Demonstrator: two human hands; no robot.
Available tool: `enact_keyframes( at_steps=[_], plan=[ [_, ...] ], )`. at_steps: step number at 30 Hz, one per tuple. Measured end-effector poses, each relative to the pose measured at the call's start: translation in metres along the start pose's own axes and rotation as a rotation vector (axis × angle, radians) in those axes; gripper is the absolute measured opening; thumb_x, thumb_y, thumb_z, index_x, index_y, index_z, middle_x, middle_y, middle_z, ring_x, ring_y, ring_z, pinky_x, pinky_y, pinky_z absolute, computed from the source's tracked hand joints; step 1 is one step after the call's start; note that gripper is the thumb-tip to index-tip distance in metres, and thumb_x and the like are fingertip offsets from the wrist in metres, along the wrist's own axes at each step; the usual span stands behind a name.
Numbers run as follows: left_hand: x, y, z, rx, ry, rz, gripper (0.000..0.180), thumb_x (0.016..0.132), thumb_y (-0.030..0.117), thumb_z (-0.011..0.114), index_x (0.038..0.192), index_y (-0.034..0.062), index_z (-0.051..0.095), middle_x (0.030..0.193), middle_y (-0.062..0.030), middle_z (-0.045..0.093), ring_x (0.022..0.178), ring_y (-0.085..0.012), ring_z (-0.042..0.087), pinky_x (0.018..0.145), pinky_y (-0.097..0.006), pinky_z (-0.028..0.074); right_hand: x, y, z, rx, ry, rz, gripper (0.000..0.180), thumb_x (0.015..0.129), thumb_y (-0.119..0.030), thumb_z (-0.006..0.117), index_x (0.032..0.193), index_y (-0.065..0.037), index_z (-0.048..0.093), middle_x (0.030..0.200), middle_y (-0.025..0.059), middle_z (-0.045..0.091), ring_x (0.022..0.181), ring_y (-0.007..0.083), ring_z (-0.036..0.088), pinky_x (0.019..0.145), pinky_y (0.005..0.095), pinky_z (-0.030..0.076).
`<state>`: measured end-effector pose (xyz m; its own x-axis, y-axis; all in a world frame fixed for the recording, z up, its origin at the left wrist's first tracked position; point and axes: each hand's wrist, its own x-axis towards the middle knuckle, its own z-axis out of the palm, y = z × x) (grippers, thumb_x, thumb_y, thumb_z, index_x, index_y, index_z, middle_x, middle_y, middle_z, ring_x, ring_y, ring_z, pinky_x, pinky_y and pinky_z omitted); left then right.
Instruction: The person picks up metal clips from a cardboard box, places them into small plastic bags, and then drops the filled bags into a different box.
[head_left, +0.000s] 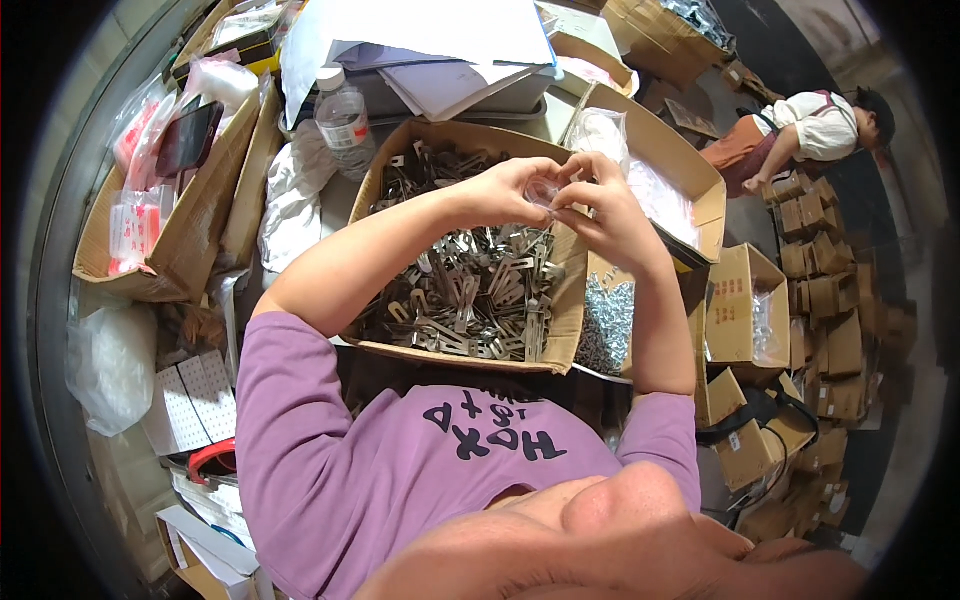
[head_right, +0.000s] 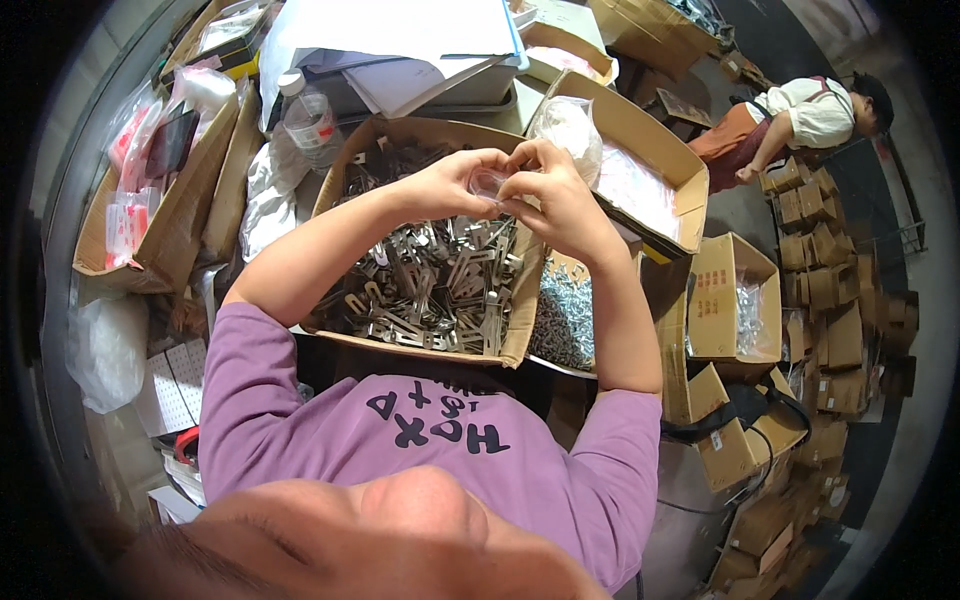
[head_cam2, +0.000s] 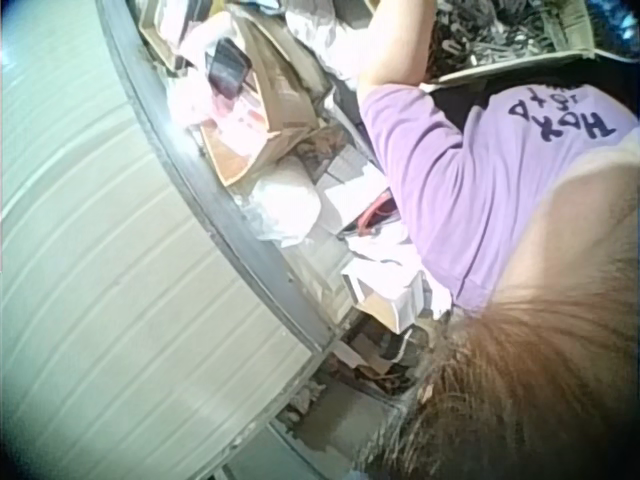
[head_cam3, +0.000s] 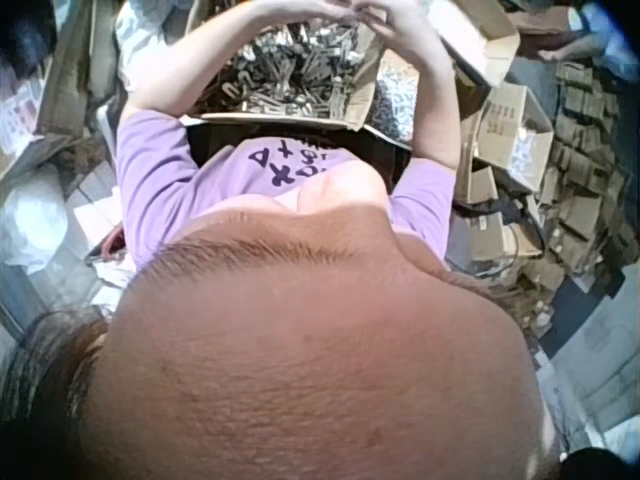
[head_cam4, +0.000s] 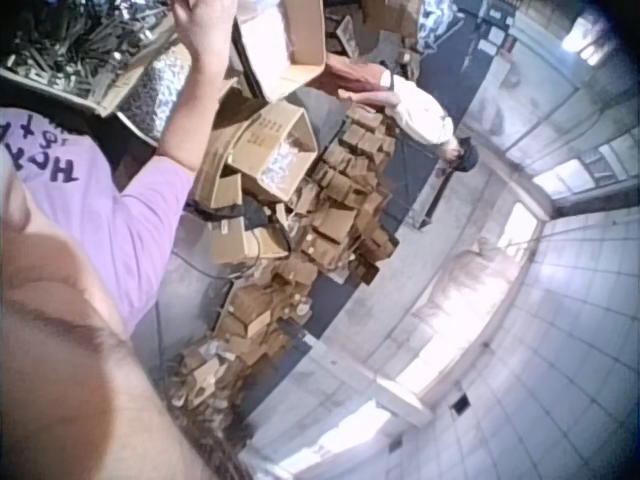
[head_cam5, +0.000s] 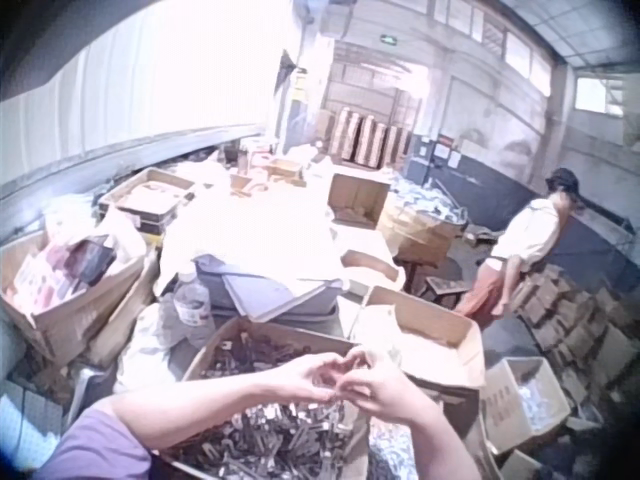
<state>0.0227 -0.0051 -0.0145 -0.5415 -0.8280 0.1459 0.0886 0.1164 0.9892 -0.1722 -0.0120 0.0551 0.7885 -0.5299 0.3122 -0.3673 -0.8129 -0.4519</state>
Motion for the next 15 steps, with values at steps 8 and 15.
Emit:
enact_keyframes(
  at_steps=[8,15],
  plan=[
    [0.0,0.007,-0.002,0.015,0.188,-0.016,0.019,0.089,0.014,0.061,0.098,-0.0037,0.06,0.089,-0.0053,0.065,0.083,-0.0088,0.06,0.074,-0.022,0.048,-0.012,0.02,0.011,0.295,0.187,0.357,0.017,0.077,-0.014,0.07,0.085,0.001,0.065,0.075,0.0073,0.065,0.067,0.0126,0.06,0.063,0.0257,0.047],
    [-0.005,0.014,0.005,0.263,0.231,0.049,0.018,0.089,0.013,0.06,0.094,-0.004,0.062,0.081,-0.0012,0.063,0.075,-0.0047,0.055,0.067,-0.021,0.047,-0.007,0.017,0.021,0.368,0.189,0.33,0.017,0.08,-0.014,0.065,0.084,0.002,0.061,0.073,0.0059,0.061,0.066,0.0109,0.054,0.06,0.0249,0.044]
  ],
)
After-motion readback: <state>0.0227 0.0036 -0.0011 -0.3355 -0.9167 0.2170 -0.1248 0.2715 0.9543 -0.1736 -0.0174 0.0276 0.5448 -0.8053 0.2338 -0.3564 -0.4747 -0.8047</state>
